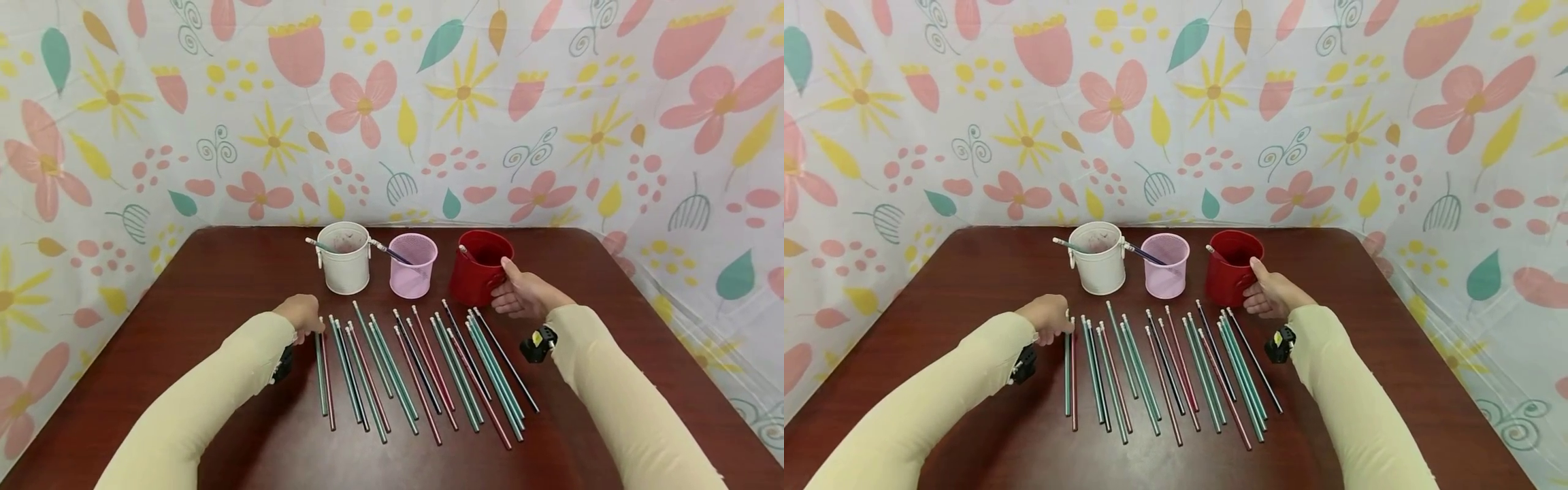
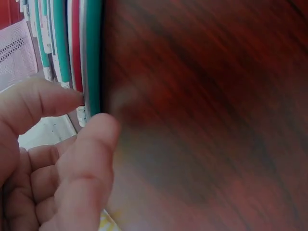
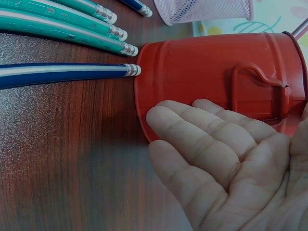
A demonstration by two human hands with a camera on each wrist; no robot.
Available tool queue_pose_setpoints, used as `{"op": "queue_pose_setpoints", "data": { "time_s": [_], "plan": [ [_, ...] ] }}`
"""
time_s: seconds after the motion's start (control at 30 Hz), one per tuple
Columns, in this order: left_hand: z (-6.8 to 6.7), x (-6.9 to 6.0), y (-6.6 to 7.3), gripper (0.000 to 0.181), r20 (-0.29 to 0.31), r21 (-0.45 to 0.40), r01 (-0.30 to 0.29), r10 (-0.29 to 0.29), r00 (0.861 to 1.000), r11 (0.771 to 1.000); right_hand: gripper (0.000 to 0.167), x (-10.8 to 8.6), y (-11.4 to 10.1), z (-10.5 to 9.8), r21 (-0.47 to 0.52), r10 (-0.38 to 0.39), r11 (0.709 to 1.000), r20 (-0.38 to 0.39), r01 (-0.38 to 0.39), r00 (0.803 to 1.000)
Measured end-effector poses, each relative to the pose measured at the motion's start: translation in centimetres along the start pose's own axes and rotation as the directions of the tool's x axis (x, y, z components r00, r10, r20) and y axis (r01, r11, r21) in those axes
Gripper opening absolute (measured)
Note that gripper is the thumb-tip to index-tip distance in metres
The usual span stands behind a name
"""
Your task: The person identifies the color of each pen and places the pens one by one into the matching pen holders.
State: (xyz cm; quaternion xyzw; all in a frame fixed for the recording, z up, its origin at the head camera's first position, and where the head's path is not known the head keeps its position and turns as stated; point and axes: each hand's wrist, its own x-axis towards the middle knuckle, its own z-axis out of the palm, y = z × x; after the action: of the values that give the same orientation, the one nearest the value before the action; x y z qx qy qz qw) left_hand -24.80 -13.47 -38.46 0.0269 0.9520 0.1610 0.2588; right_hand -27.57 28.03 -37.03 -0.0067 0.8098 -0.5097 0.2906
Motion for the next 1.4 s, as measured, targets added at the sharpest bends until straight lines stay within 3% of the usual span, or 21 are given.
{"op": "queue_pose_setpoints", "data": {
  "time_s": [0.23, 0.5, 0.73, 0.87, 0.97, 1.07, 1.2, 1.4],
  "plan": [
    [0.6, 0.2, -0.6, 0.023, 0.001, -0.045, 0.016, -0.016, 1.0, 0.999, 0.097, 0.0, 0.1, 0.2, 0.0, -0.003, 1.0, 0.011, 0.003, 1.0],
    [0.3, 0.9, -1.4, 0.014, 0.102, -0.067, -0.026, 0.032, 0.994, 0.997, 0.095, 0.1, -0.1, 0.3, 0.009, 0.003, 1.0, -0.005, -0.003, 1.0],
    [-0.4, -0.2, -1.3, 0.022, 0.011, -0.054, -0.093, 0.094, 0.996, 0.994, 0.094, 0.1, 0.1, 0.3, 0.014, 0.01, 1.0, -0.017, -0.009, 1.0],
    [-1.6, -1.2, -1.1, 0.014, -0.037, -0.156, -0.148, 0.144, 0.989, 0.977, 0.094, 0.0, 0.1, 0.4, 0.017, 0.008, 1.0, -0.027, -0.007, 1.0],
    [-2.7, -1.7, -1.1, 0.005, -0.067, -0.265, -0.222, 0.212, 0.975, 0.938, 0.095, 0.0, 0.0, 0.4, 0.026, 0.007, 1.0, -0.03, -0.006, 1.0],
    [-3.7, -2.1, -1.1, 0.01, -0.112, -0.355, -0.327, 0.307, 0.945, 0.876, 0.095, -0.1, -0.1, 0.3, 0.027, 0.001, 1.0, -0.034, 0.0, 0.999],
    [-4.7, -2.8, -1.0, 0.011, -0.211, -0.46, -0.448, 0.396, 0.894, 0.766, 0.095, -0.2, 0.0, 0.2, 0.02, -0.004, 1.0, -0.038, 0.005, 0.999],
    [-5.3, -4.3, -0.6, 0.01, -0.399, -0.585, -0.567, 0.404, 0.824, 0.58, 0.096, -0.1, 0.1, 0.3, 0.018, -0.005, 1.0, -0.023, 0.006, 1.0]
  ]
}}
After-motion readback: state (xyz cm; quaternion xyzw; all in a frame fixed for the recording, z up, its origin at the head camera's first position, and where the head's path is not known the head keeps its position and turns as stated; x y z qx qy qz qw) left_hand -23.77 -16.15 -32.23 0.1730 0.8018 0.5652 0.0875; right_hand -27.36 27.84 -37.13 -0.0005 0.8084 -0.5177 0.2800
